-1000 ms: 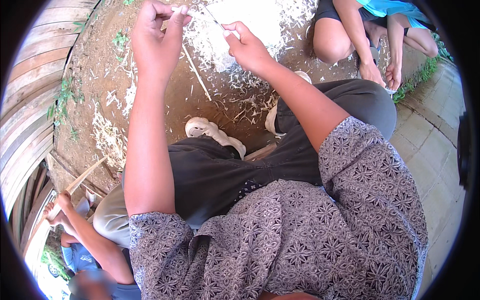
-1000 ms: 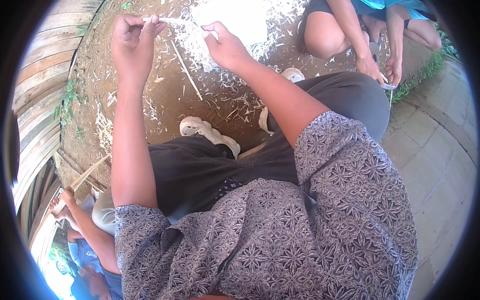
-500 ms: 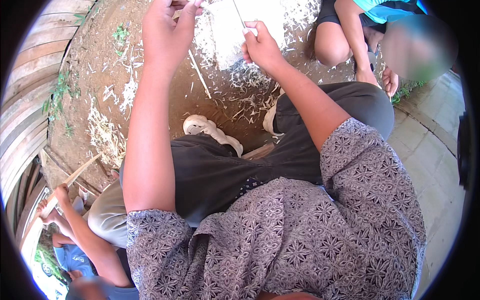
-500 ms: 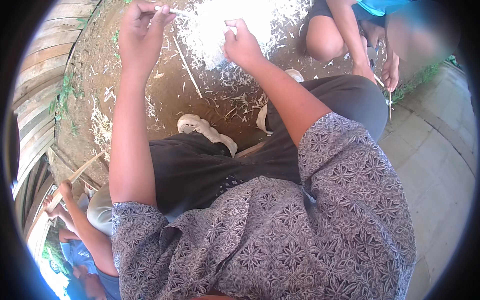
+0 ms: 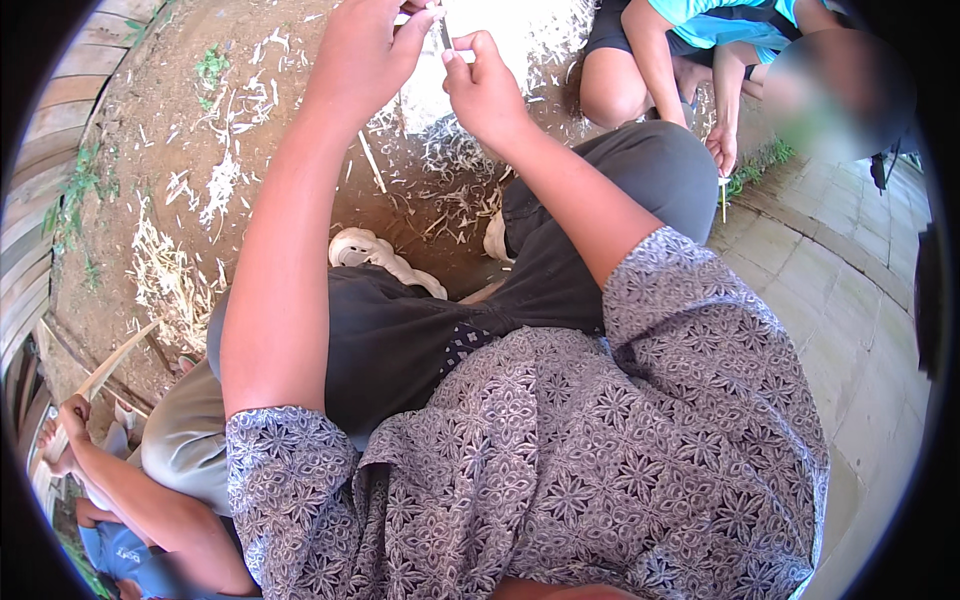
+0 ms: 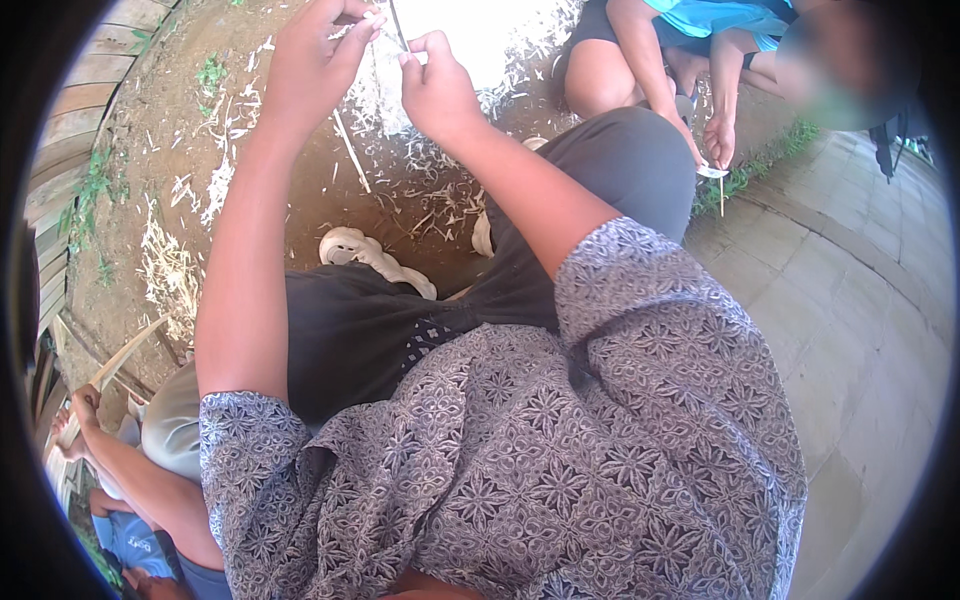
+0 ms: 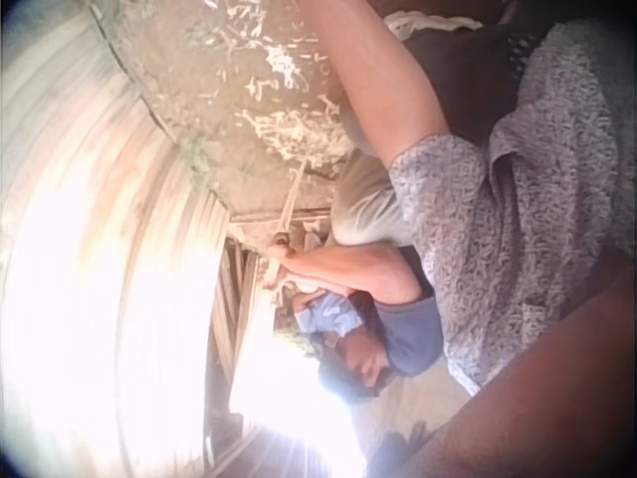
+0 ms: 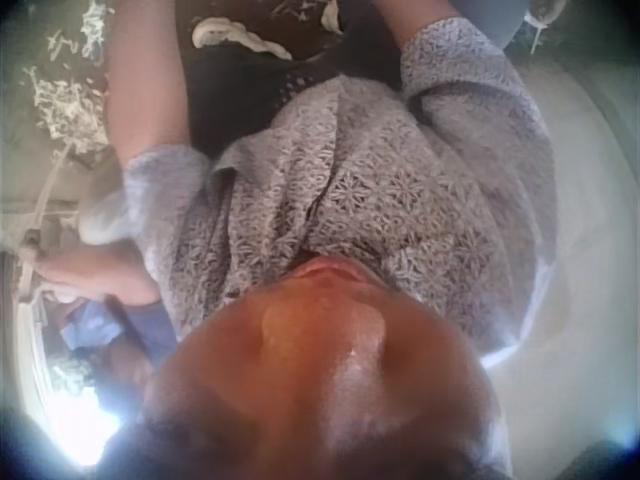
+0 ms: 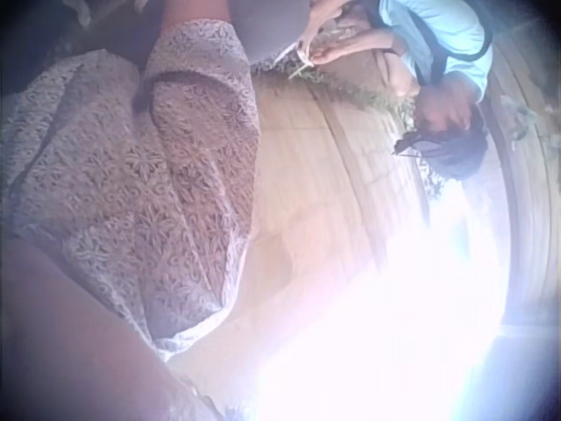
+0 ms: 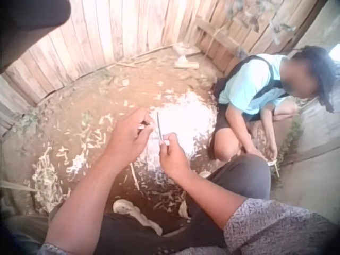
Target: The person sits on the ground and uses a knife to peel the outer layer off a thin bamboo stick. They hold the stick with their left hand and scrape downwards with the knife in their right hand, creating a pile of shavings on the ground.
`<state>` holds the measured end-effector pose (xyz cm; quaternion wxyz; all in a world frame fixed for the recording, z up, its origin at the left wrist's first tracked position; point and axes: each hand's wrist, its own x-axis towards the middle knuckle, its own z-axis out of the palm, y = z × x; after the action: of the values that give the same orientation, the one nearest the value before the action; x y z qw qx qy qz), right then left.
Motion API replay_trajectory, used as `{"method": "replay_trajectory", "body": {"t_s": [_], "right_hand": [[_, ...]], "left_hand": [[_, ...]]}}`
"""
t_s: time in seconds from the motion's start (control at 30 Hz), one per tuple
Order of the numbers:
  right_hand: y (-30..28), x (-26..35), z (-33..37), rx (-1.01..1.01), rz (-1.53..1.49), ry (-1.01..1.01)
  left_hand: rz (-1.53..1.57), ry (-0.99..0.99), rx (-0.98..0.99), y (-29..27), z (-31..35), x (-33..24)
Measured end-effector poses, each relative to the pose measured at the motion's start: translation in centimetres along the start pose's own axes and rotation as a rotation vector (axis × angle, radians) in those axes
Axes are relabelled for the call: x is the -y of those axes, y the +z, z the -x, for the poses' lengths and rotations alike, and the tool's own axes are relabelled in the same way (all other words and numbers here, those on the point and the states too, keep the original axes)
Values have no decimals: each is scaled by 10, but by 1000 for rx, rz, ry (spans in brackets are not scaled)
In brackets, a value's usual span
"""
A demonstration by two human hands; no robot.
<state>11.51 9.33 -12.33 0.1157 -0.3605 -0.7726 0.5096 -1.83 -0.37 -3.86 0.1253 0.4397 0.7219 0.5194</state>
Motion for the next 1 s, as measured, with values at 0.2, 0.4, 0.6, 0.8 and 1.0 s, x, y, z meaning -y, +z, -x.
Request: {"method": "replay_trajectory", "body": {"t_s": [0.2,0.4,0.6,0.8,1.0], "right_hand": [[9,-12,-6,52,252,39],[8,-59,-4,82,372,182],[11,-31,-1,81,349,134],[20,-48,-18,-31,313,24],[6,-57,-23,216,404,219]], "left_hand": [[-109,105,-35,-7,3,9],[10,62,-40,3,-10,18],[-16,56,-56,-5,-3,22],[-2,193,-51,4,-8,23],[-55,124,-101,-6,-1,30]]}}
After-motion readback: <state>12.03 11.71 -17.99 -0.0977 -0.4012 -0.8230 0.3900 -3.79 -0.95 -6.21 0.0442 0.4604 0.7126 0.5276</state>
